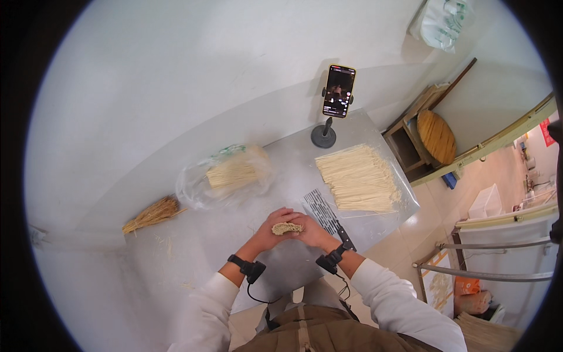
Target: The person weighs bundles of dried noodles on a digital scale, then moves to a stainless steel table to bundle and place them into plastic bags. They use a small brush to sweep loose noodle fragments into a metal bowl and later hang a large bundle of noodles on a drying rack.
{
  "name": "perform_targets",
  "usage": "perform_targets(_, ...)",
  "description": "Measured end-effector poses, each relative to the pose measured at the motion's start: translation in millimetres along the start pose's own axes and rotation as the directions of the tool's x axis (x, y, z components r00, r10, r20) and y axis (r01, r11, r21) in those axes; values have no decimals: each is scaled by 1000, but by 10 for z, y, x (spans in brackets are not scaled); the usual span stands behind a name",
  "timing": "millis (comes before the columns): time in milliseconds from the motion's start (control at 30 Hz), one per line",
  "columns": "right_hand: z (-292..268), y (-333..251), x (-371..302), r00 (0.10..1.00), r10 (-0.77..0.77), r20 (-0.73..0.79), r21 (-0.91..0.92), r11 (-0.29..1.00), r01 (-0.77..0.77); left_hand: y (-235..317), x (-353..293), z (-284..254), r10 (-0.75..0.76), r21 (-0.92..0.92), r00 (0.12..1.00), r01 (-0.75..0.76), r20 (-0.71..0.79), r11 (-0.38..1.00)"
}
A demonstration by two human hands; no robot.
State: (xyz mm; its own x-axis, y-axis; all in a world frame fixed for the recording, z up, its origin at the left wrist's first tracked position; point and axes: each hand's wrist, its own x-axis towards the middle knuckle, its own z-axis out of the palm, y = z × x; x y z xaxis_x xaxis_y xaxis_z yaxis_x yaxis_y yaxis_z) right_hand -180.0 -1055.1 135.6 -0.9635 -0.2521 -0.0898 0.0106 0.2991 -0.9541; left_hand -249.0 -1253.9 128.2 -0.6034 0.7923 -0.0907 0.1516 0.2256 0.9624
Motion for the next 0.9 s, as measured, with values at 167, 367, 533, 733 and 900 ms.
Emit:
perform_targets(167, -90, 37, 59, 995, -72, -64, 57, 995, 76, 33, -47, -161, 90, 82, 996, -89, -9, 993)
perform_targets(367, -94, 56, 93, 991, -130, 20, -137, 982, 131, 101, 20, -167, 99, 121, 995, -101, 24, 988)
perform_targets(533, -33, 65, 115, 997, -37, 63, -13, 999, 38, 257, 101, -77, 73, 200, 997, -79, 37, 977)
perform_targets(733, -91, -8, 15, 996, -86, 33, -64, 994, 88, 427, 41, -125, 261, 292, 962, -271, 73, 917)
perform_targets(900, -148, -52, 5, 984, -159, 78, -201, 964, 171, 320, -8, -153, 142, 385, 984, -174, 110, 906)
